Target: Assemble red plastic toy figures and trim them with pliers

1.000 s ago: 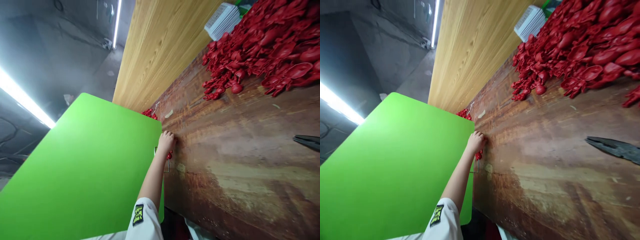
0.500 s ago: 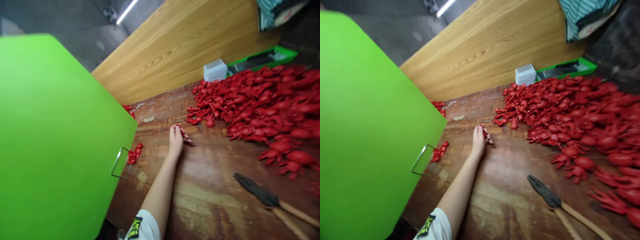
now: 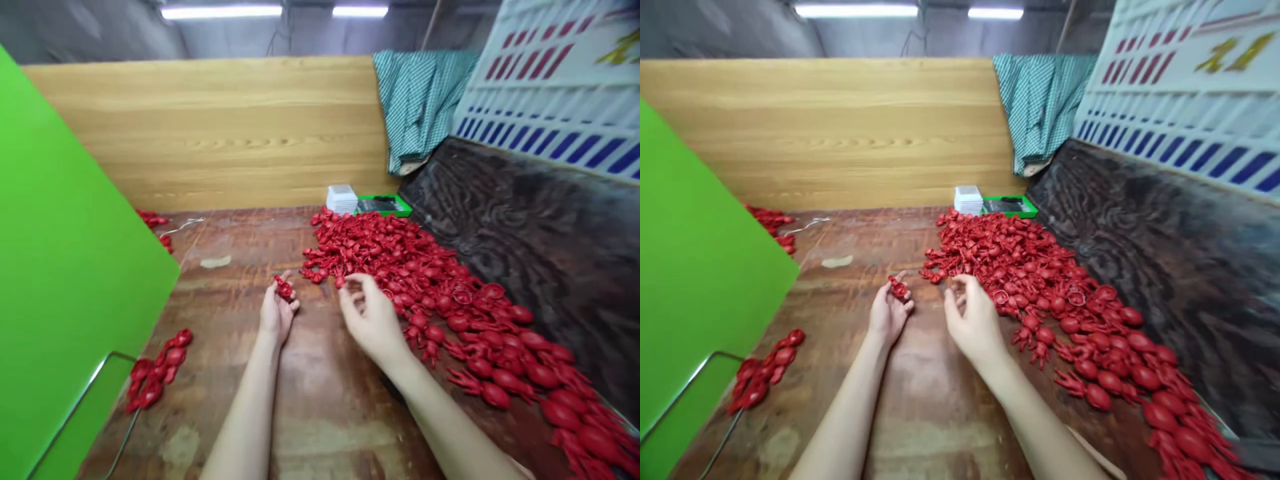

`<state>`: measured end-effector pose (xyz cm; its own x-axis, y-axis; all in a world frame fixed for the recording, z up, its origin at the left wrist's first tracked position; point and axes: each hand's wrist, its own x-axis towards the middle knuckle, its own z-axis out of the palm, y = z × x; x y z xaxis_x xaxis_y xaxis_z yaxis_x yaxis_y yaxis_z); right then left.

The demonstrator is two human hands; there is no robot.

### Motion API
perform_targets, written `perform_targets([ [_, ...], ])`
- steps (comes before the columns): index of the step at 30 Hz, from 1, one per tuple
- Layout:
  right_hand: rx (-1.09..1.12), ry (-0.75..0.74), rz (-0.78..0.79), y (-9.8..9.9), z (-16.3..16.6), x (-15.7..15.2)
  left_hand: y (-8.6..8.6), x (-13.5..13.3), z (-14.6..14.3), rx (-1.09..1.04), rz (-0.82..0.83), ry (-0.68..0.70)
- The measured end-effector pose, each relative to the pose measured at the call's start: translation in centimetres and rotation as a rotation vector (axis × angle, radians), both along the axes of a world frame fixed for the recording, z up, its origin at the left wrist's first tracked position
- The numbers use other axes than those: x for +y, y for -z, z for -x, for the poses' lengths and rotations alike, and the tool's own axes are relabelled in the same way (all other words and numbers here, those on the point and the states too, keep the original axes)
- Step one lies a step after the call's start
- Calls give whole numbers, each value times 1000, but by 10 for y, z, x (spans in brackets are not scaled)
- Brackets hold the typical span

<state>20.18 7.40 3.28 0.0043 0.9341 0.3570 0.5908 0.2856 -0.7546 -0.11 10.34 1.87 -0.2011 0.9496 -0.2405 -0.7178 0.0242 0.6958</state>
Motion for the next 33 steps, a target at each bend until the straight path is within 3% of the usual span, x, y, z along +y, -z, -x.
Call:
perform_targets([
  [6,-139,252,277,1,39,54,9,7,6,66,6,-1],
  [10,-103,315,353,4,38,71,8,9,11,97,7,45],
  [16,217,128,307,16,23,50,9,10,16,97,2,61],
  [23,834,-222,493,47,46,33,9,6,9,183,36,182],
  [29,1170,-235,556,49,43,37,10,6,5,291,10,213],
  [33,1301,-237,586,43,38,37,15,6,-1,390,-64,138],
])
